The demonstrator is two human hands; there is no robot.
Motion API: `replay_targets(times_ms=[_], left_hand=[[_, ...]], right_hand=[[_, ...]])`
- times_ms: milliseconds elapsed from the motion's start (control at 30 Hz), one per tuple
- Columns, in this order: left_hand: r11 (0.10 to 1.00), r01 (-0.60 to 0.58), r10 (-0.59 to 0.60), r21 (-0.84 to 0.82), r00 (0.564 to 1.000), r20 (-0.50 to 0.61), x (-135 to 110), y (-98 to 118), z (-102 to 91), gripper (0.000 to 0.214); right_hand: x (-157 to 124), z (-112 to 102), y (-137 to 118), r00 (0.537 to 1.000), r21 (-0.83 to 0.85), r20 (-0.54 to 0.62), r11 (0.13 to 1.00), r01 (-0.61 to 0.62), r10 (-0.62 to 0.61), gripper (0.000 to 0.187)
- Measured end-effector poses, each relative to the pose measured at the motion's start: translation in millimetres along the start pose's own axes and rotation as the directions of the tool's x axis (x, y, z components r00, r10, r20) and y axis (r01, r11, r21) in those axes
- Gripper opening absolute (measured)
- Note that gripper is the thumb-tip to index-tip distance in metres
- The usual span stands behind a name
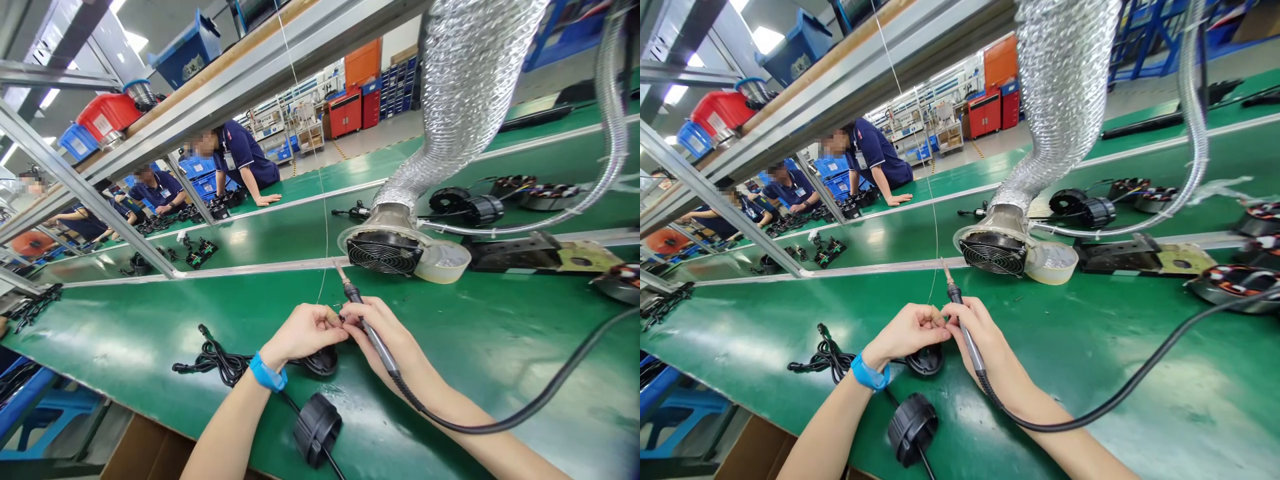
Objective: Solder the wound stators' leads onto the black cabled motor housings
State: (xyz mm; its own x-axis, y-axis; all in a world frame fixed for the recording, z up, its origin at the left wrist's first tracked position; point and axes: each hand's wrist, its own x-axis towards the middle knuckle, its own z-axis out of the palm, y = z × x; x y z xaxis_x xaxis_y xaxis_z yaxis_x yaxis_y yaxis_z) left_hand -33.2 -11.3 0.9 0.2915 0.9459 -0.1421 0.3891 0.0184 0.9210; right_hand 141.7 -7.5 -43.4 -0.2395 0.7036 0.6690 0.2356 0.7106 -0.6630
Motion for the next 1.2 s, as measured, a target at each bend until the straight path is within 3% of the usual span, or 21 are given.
replay_targets(times_ms=[300, 433, 600, 667, 867, 1033, 1200], left_hand=[[0.995, -0.009, 0.015, -0.103, 0.999, 0.052, 1.9, 2.7, -3.1, 0.036], [0.986, 0.001, 0.009, -0.166, 0.998, 0.063, 3.0, 3.9, -2.6, 0.037], [0.988, 0.032, -0.033, -0.149, 0.999, -0.009, 5.1, 2.9, 0.3, 0.03], [0.989, 0.047, -0.054, -0.139, 0.997, -0.047, 6.8, 2.0, -0.4, 0.025], [0.979, 0.058, -0.104, -0.197, 0.967, -0.234, 16.7, -5.4, -8.3, 0.021], [0.973, 0.073, -0.117, -0.219, 0.973, -0.197, 25.0, -9.5, -10.4, 0.024], [0.969, 0.088, -0.136, -0.233, 0.971, -0.199, 27.8, -10.9, -10.4, 0.023]], right_hand=[[-1.4, -2.7, -1.6, 1.0, 0.009, 0.012, 1.0, 0.009, -0.009, 0.022], [-6.7, -6.2, 0.5, 0.994, -0.011, 0.111, 1.0, 0.02, -0.019, 0.034], [-11.6, -5.8, 6.7, 0.982, -0.041, 0.19, 0.999, 0.026, -0.018, 0.041], [-10.7, -4.1, 9.9, 0.988, -0.04, 0.154, 0.999, 0.018, -0.011, 0.037], [1.9, -11.8, 10.2, 0.987, -0.038, -0.136, 0.995, -0.093, 0.087, 0.029], [4.6, -24.3, 4.3, 0.961, 0.019, -0.166, 0.975, -0.222, 0.222, 0.032], [0.2, -30.8, -0.9, 0.979, 0.002, -0.133, 0.988, -0.155, 0.154, 0.025]])
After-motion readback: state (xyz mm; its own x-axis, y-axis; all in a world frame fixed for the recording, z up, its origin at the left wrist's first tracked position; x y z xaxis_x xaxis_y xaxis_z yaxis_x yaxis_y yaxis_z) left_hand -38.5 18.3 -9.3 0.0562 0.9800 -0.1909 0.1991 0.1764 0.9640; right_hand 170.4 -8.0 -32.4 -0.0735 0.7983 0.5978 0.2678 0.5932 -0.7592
